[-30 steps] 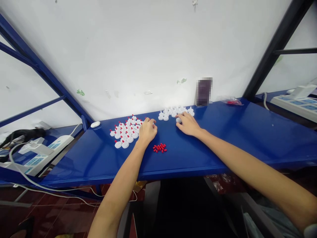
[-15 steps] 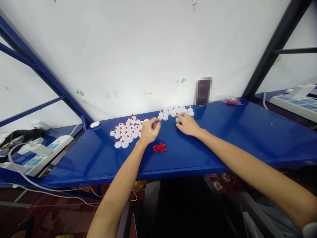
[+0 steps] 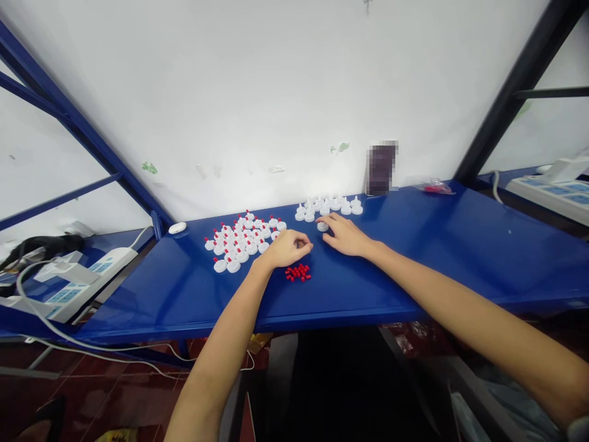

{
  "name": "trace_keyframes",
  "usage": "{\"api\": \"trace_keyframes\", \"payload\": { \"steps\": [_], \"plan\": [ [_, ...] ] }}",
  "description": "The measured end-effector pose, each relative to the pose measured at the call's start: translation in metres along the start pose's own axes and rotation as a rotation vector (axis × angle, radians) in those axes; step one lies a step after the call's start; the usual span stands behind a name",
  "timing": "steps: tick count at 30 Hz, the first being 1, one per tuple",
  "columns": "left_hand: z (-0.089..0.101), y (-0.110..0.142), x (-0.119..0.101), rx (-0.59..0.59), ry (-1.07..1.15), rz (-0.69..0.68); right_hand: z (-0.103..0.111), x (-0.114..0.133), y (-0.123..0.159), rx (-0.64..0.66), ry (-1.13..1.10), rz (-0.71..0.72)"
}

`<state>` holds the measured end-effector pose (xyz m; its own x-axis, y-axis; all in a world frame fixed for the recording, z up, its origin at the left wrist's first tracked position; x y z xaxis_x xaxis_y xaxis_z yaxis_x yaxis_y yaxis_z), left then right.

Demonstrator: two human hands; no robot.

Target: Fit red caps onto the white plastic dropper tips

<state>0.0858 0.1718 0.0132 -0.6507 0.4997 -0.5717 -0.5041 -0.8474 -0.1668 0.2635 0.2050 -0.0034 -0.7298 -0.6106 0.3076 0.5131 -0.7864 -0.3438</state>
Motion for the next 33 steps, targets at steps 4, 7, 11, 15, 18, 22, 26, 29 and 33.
{"api": "trace_keyframes", "payload": {
  "steps": [4,7,11,15,18,22,26,29,33],
  "plan": [
    [0.005,0.005,0.005,0.213,0.156,0.103,-0.002,0.000,-0.001,-0.006,-0.013,0.033],
    [0.012,0.012,0.004,0.341,0.239,0.167,-0.002,0.000,-0.003,-0.010,-0.021,0.038],
    [0.016,0.017,0.005,0.416,0.296,0.193,-0.003,-0.001,-0.003,-0.012,-0.021,0.032],
    [0.015,0.017,0.008,0.426,0.319,0.182,-0.003,-0.002,-0.004,-0.032,-0.046,0.037],
    [0.013,0.017,0.011,0.422,0.312,0.184,-0.003,-0.002,-0.004,-0.046,-0.069,0.035],
    [0.012,0.017,0.012,0.399,0.307,0.180,-0.003,-0.002,-0.004,-0.048,-0.075,0.040],
    [0.011,0.017,0.011,0.378,0.308,0.181,-0.002,-0.002,-0.004,-0.053,-0.078,0.036],
    [0.011,0.017,0.010,0.353,0.304,0.179,-0.002,-0.002,-0.004,-0.051,-0.074,0.036],
    [0.011,0.017,0.011,0.356,0.313,0.188,-0.002,-0.002,-0.004,-0.051,-0.072,0.041]
  ]
}}
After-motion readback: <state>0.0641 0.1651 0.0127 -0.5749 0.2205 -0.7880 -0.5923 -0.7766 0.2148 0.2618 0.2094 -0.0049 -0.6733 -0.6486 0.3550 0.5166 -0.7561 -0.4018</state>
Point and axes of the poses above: each hand's wrist, its own y-axis away from the middle knuckle, its own z-axis out of the back of the hand, x = y × z, the point moved 4 cm from there along -y, towards the middle knuckle, and after that the axes turned 2 degrees about y, right-handed, at the moved point
